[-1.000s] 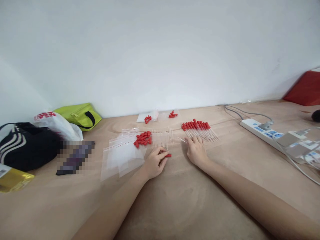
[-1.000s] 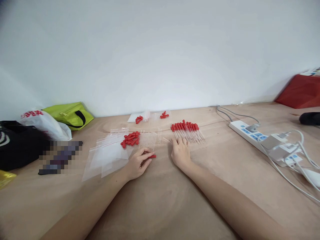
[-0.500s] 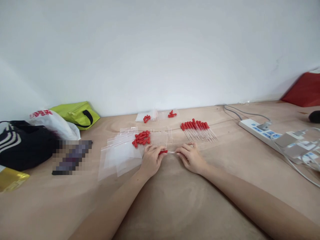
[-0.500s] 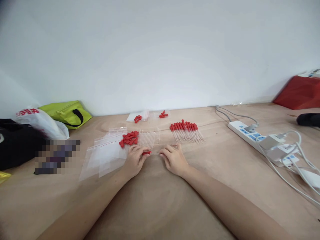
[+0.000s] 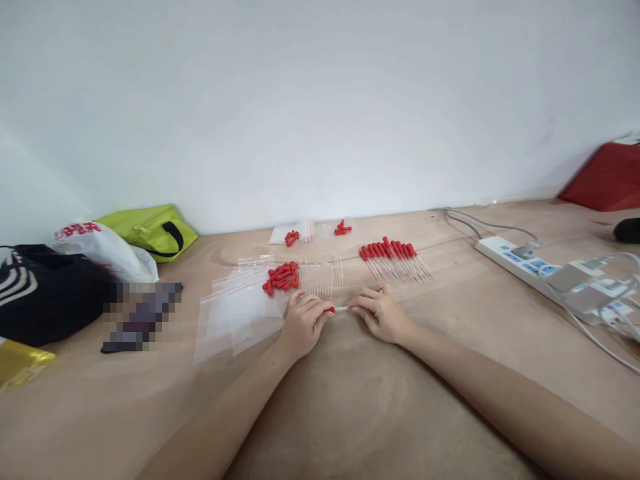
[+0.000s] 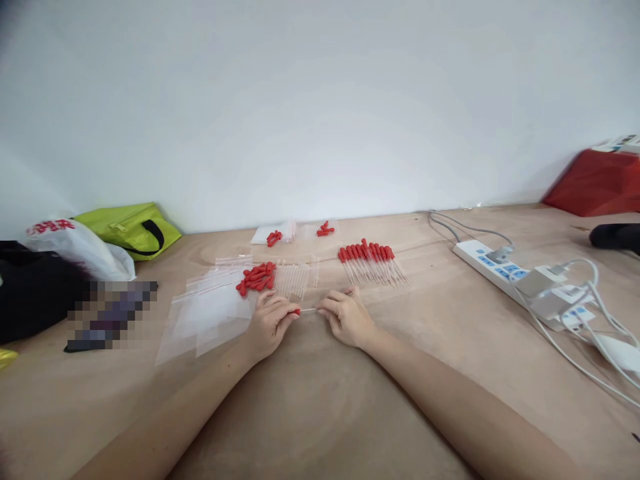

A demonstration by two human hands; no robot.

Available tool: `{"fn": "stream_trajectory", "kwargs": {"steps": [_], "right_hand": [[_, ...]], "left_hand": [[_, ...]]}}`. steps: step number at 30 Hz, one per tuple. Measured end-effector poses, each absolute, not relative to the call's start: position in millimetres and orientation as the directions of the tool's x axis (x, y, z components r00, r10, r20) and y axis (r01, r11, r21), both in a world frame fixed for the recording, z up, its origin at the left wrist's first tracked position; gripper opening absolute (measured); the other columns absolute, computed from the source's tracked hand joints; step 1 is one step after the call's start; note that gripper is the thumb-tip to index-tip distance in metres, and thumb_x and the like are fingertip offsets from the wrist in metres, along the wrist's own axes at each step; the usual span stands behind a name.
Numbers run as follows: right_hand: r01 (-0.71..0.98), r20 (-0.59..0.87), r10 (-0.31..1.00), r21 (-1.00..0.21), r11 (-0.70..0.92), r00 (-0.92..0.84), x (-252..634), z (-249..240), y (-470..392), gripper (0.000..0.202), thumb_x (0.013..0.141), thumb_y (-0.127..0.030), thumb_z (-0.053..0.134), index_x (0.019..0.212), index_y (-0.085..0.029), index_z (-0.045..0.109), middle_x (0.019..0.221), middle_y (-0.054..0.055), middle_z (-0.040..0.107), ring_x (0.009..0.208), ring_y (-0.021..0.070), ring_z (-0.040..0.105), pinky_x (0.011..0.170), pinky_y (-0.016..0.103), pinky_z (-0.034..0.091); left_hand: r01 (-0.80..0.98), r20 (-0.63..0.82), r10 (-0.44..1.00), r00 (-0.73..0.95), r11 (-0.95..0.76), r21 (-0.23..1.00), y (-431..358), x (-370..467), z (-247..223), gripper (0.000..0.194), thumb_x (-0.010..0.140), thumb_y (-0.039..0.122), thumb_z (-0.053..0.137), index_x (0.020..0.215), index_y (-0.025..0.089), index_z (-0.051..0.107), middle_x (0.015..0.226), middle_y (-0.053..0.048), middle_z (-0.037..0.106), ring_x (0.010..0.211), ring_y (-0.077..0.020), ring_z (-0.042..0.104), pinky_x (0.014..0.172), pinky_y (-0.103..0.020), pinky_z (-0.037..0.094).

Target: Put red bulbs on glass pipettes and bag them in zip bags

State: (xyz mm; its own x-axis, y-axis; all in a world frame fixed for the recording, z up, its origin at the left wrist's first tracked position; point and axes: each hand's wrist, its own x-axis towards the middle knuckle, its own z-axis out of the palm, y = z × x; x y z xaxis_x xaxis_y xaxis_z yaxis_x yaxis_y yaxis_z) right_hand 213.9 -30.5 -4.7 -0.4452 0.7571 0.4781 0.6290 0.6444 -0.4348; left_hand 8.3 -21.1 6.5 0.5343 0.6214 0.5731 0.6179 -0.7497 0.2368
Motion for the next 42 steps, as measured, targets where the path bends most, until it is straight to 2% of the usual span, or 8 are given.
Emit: {"fn": "stream_trajectory", "kwargs": {"steps": [10, 17, 22, 26, 30, 33, 37, 42], "right_hand": [[0.675, 0.504, 0.708, -0.291, 0.678, -0.494, 212, -4, -30, 0.021, 0.084, -0.018, 0.04, 0.083, -0.019, 0.061, 0.075, 0.001, 0.062, 0.065, 0.0112, 0.049, 0.069, 0.031, 0.019], [0.7, 0.522, 0.688, -0.218, 0.68, -0.505, 204, -4, -36, 0.022, 0.083, -0.017, 0.038, 0.076, -0.017, 0.06, 0.069, 0.002, 0.059, 0.059, 0.0106, 0.042, 0.065, 0.029, 0.017], [0.705, 0.504, 0.687, -0.196, 0.682, -0.524, 199, -4, -36, 0.024, 0.085, -0.018, 0.037, 0.076, -0.016, 0.06, 0.068, 0.001, 0.057, 0.059, 0.0107, 0.041, 0.063, 0.028, 0.018], [0.767, 0.506, 0.704, -0.122, 0.629, -0.498, 192, 1, -38, 0.023, 0.086, -0.021, 0.039, 0.081, -0.017, 0.061, 0.073, 0.004, 0.058, 0.07, 0.0137, 0.044, 0.063, 0.029, 0.018], [0.835, 0.537, 0.723, -0.061, 0.547, -0.435, 194, 3, -32, 0.02, 0.082, -0.019, 0.043, 0.084, -0.019, 0.063, 0.075, 0.005, 0.061, 0.076, 0.0161, 0.044, 0.065, 0.031, 0.017], [0.932, 0.569, 0.799, -0.149, 0.33, -0.191, 202, 0, -16, 0.021, 0.081, -0.022, 0.044, 0.08, -0.019, 0.064, 0.072, 0.005, 0.062, 0.075, 0.017, 0.044, 0.064, 0.032, 0.016], [0.959, 0.599, 0.796, -0.266, 0.098, 0.084, 209, -4, 14, 0.022, 0.079, -0.023, 0.043, 0.085, -0.019, 0.064, 0.076, 0.005, 0.064, 0.076, 0.0174, 0.046, 0.066, 0.032, 0.016], [0.959, 0.556, 0.814, -0.284, -0.005, 0.169, 202, -6, 36, 0.022, 0.079, -0.023, 0.041, 0.082, -0.018, 0.063, 0.077, 0.008, 0.065, 0.076, 0.0196, 0.048, 0.069, 0.034, 0.018]], "left_hand": [[0.609, 0.549, 0.595, 0.587, -0.772, 0.184, -25, 9, 9, 0.022, 0.088, 0.024, 0.038, 0.077, 0.019, 0.056, 0.068, 0.002, 0.064, 0.067, -0.0128, 0.056, 0.09, -0.039, 0.025], [0.599, 0.511, 0.559, 0.653, -0.794, 0.104, -26, 11, 11, 0.021, 0.087, 0.024, 0.038, 0.078, 0.018, 0.056, 0.069, 0.0, 0.063, 0.073, -0.0151, 0.056, 0.091, -0.041, 0.025], [0.581, 0.488, 0.531, 0.693, -0.812, 0.057, -24, 10, 13, 0.02, 0.087, 0.023, 0.039, 0.081, 0.018, 0.057, 0.072, -0.001, 0.064, 0.075, -0.0155, 0.055, 0.092, -0.041, 0.025], [0.648, 0.534, 0.562, 0.632, -0.761, 0.033, -19, 6, 16, 0.019, 0.087, 0.022, 0.04, 0.083, 0.021, 0.059, 0.077, 0.0, 0.066, 0.076, -0.0159, 0.056, 0.096, -0.044, 0.02], [0.77, 0.653, 0.591, 0.473, -0.637, 0.019, -12, -1, 14, 0.018, 0.085, 0.026, 0.045, 0.094, 0.023, 0.06, 0.09, -0.002, 0.066, 0.088, -0.0193, 0.054, 0.095, -0.043, 0.021], [0.911, 0.686, 0.679, 0.262, -0.408, 0.056, -3, -9, 12, 0.024, 0.08, 0.03, 0.051, 0.1, 0.02, 0.058, 0.099, -0.008, 0.062, 0.094, -0.0237, 0.051, 0.088, -0.042, 0.027], [0.992, 0.602, 0.798, 0.01, -0.083, 0.093, 9, -24, 14, 0.021, 0.077, 0.034, 0.053, 0.089, 0.02, 0.061, 0.09, -0.009, 0.059, 0.088, -0.0267, 0.049, 0.074, -0.038, 0.03], [0.998, 0.563, 0.827, -0.003, -0.029, 0.048, 13, -33, 14, 0.023, 0.074, 0.043, 0.055, 0.075, 0.021, 0.06, 0.082, -0.007, 0.057, 0.083, -0.0267, 0.049, 0.07, -0.037, 0.029]]}}
